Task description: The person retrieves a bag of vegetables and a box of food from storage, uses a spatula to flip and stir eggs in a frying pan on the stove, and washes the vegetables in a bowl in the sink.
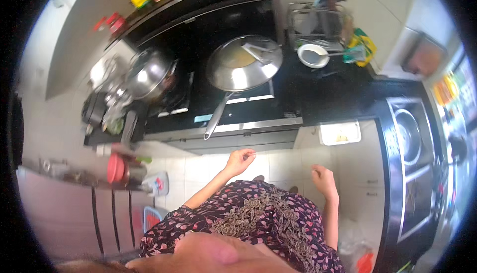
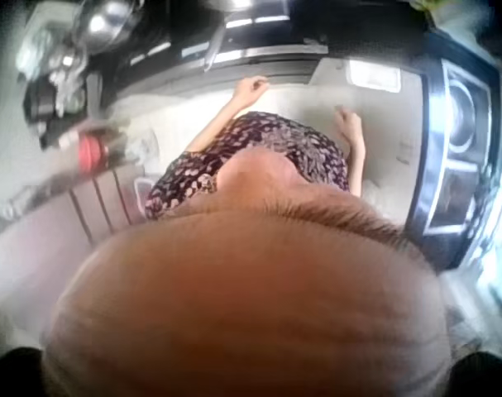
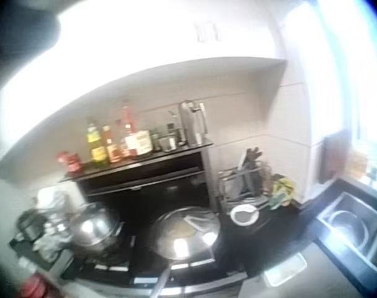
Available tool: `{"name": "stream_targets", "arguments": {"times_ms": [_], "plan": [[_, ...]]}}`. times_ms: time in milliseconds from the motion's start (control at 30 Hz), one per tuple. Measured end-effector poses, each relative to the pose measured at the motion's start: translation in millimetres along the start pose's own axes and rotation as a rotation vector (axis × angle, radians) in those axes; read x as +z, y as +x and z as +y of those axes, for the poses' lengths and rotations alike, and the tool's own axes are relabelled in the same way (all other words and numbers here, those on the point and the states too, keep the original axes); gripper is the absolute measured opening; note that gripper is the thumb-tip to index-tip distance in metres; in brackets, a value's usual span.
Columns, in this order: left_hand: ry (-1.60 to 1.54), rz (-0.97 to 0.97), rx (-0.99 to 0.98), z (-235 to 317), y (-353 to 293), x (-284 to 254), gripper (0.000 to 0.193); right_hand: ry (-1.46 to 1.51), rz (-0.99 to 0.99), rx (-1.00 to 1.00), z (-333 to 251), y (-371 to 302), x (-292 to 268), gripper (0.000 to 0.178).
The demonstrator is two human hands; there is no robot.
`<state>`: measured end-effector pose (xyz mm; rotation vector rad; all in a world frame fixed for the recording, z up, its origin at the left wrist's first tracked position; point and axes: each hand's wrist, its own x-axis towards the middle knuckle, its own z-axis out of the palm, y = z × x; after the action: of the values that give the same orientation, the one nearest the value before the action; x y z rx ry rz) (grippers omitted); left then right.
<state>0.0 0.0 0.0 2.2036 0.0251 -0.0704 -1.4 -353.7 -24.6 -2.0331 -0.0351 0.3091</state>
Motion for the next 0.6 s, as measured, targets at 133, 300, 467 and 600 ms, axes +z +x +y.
{"name": "stream_targets", "arguments": {"times_ms": [133,300,467,600], "plan": [[-0.041,0.127,-0.066,26,-37,28,0.028,-0.161,-0.093,-0.128,39,18,-41,0.021],[-0.012,0.249,-0.186,32,-85,19,0.028,-0.205,-0.237,-0.21,41,29,-35,0.02],[-0.05,0.292,-0.2,22,-85,13,0.027,-0.162,-0.251,-0.256,17,38,-13,0.02],[-0.112,0.28,-0.175,17,-84,-4,0.028,-0.124,-0.359,-0.234,19,37,15,0.02]]}}
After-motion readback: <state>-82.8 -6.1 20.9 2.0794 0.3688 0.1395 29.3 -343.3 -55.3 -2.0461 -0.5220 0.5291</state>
